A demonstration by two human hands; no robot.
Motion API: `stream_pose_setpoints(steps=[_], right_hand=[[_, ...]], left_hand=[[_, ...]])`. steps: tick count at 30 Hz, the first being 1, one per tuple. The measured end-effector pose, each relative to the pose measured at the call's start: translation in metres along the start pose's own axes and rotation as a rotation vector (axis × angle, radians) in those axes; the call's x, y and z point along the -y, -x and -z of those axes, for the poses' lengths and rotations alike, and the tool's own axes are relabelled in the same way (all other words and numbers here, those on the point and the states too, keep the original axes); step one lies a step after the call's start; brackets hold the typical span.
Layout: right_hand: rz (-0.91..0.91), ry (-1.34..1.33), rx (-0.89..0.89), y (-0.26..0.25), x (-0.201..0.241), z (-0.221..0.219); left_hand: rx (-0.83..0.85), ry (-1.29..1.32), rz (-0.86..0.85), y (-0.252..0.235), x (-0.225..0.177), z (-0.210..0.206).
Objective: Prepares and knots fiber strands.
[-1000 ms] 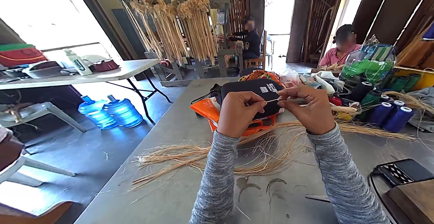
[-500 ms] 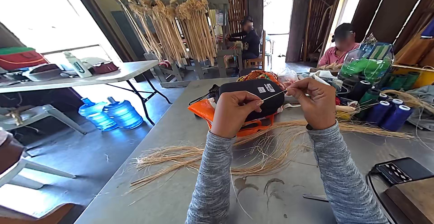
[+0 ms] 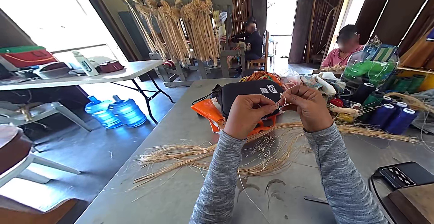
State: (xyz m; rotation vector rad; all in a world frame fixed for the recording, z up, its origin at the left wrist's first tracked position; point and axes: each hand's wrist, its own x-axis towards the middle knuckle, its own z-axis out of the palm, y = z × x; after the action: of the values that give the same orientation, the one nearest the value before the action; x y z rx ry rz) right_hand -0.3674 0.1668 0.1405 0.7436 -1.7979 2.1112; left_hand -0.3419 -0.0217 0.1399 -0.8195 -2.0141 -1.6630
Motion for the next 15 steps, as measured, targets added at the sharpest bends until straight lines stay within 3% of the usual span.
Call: stream_pose_setpoints(steps=[15], right_hand=[[-0.001,0.090,0.036,0.0053,0.0024,-0.0059]], left_hand=[[-0.132,-0.002,0.083,-0.0036,-0.0033,-0.0086]])
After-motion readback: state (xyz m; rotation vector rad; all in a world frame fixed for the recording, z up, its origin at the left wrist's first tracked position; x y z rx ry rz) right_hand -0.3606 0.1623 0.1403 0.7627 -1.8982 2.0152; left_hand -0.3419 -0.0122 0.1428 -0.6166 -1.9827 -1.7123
